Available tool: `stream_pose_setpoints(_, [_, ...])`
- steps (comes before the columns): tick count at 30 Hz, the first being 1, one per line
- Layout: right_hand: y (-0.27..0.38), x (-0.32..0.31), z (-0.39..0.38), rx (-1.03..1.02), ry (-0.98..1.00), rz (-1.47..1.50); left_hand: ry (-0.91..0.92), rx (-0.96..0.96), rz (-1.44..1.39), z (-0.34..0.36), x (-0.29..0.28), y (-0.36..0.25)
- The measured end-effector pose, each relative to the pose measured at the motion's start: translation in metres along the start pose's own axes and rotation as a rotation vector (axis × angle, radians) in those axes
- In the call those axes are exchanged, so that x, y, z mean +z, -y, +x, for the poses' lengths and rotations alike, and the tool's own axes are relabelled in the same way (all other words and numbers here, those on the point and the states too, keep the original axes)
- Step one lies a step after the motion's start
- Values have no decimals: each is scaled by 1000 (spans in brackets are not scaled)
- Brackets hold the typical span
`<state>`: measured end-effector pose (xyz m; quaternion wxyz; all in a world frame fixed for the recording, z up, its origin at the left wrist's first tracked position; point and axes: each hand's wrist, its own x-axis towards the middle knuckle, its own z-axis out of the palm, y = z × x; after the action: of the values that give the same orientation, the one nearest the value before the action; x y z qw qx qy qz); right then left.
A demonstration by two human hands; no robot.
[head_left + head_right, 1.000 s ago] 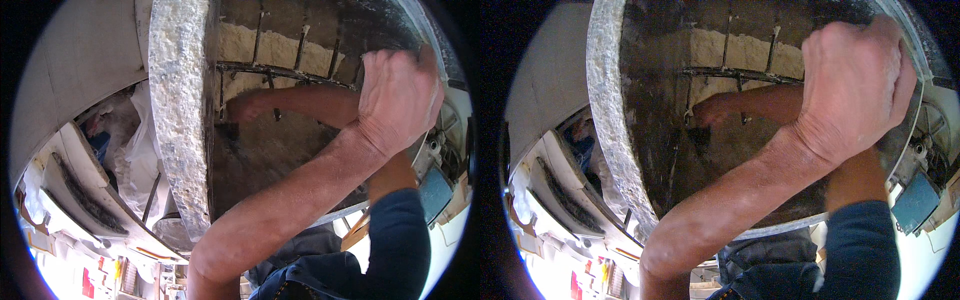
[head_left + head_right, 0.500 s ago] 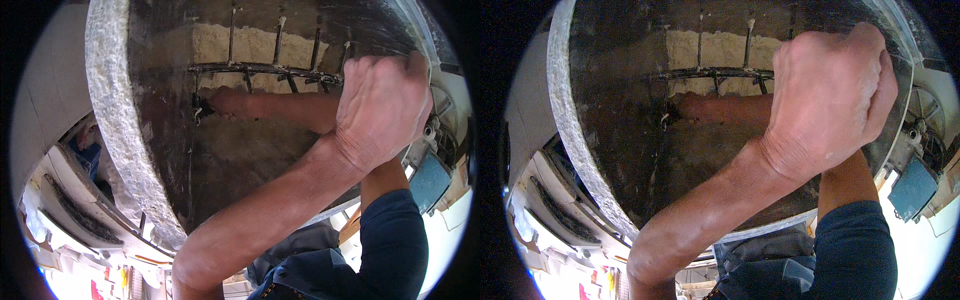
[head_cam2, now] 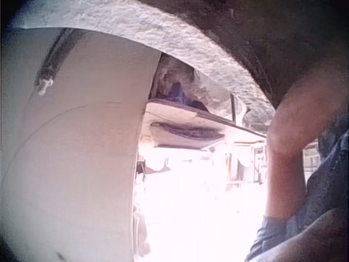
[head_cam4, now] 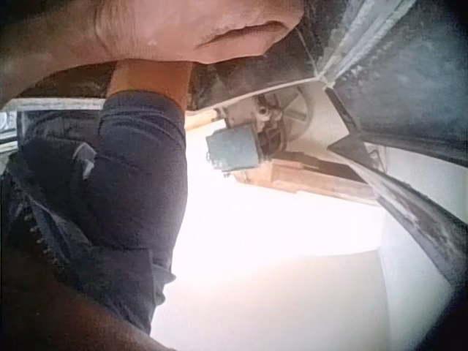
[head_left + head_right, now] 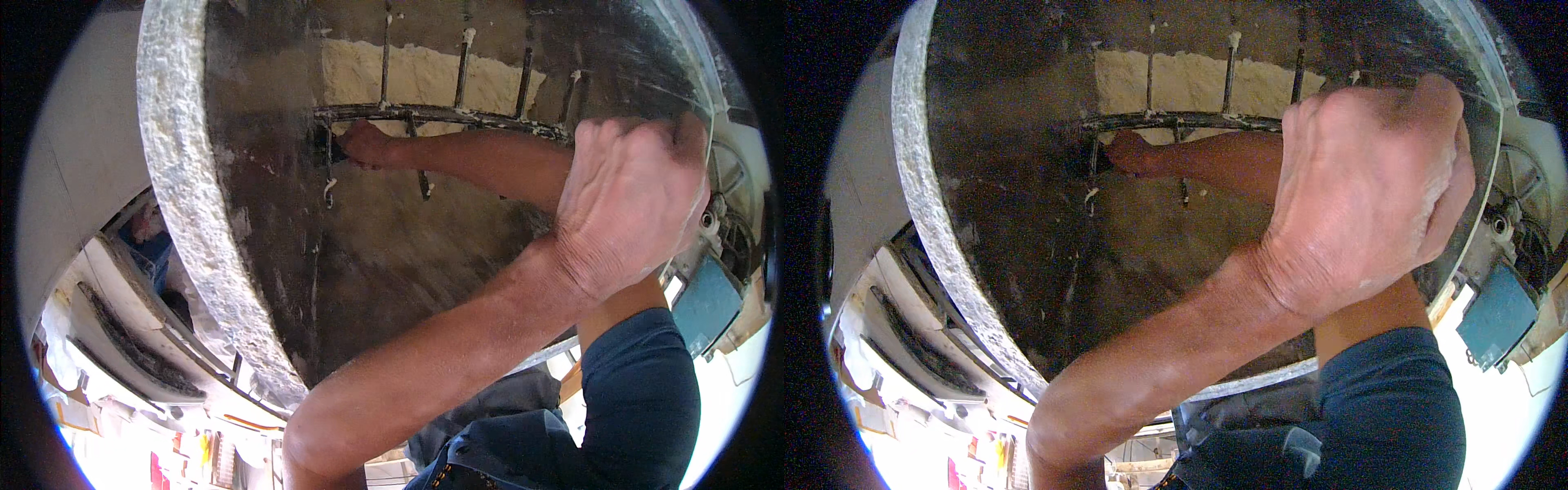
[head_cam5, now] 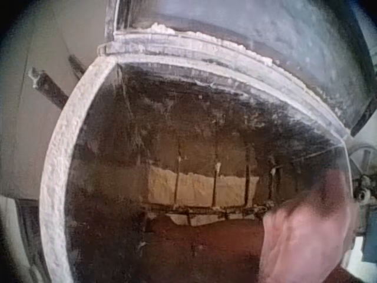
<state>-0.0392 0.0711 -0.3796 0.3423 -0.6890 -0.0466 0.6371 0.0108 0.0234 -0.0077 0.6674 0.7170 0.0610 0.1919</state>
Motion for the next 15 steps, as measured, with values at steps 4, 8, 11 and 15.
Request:
stream_pose_setpoints(4, [-23,2,26,-460,-15,-438,23,-12,-6,-1,0,3])
stream_pose_setpoints(8, [-30,2,11,-687,77,-964,-24,26,38,-2,0,2])
stream_pose_setpoints(11, [-14,6,-10,-406,82,-736,-35,27,42,0,0,1])
stream_pose_setpoints(15, [16,19,-20,-222,-24,-619,10,-16,-38,1,1,4])
